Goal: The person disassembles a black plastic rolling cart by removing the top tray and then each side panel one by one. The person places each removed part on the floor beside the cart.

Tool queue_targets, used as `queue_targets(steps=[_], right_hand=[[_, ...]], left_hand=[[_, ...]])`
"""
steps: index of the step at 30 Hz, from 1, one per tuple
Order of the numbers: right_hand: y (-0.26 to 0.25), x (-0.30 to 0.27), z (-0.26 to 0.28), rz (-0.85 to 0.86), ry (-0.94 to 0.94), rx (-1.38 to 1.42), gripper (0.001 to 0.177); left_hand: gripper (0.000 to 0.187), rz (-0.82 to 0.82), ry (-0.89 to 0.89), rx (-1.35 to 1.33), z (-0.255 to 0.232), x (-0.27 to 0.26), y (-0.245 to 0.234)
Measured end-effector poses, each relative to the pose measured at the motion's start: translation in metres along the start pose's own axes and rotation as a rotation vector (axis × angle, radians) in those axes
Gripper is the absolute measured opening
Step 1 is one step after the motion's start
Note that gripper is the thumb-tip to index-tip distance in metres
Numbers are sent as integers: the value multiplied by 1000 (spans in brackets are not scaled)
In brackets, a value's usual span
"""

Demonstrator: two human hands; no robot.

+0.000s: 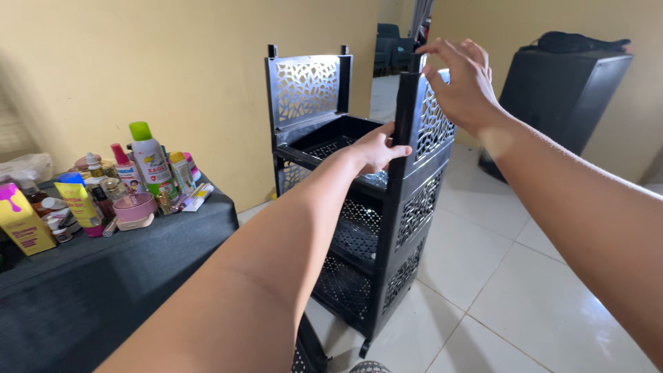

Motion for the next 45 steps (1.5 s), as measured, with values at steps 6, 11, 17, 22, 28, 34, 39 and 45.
queue_targets(steps=[6,11,17,22,28,34,39,45], right_hand=[[34,-5,13,249,-21,127,45],[59,7,23,301,-19,-1,54],[74,10,40,236,-64,27,62],[79,11,59,170,-169,-48,63],[83,2,70,102,-142,-95,56],[79,-24,51,-8,-235,29,54],[69,-41,-11,-158,-56,-54,66],[63,-83,-101,-211,587,82,94]], left_hand=[[57,-79,36,61,5,-22,-60],[61,-357,109,424,2,-61,-79],[68,-526,-66,461,14,-90,-94],[65,-519,-134,240,25,-108,-104],[61,-534,-181,57,36,-117,-101],[62,-510,-160,-49,38,-108,-103],[64,-505,-226,67,47,-104,-107],[65,-642,-155,80,67,-86,-110]])
Point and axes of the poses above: each hand's wrist, its own x-axis towards the middle knuckle, its own y-axis out of the palm, z = x × y, the point moved 5 cm from there along x, towards the middle knuckle, and after that the axes turned 15 degrees about -z, right-handed, at the moved point
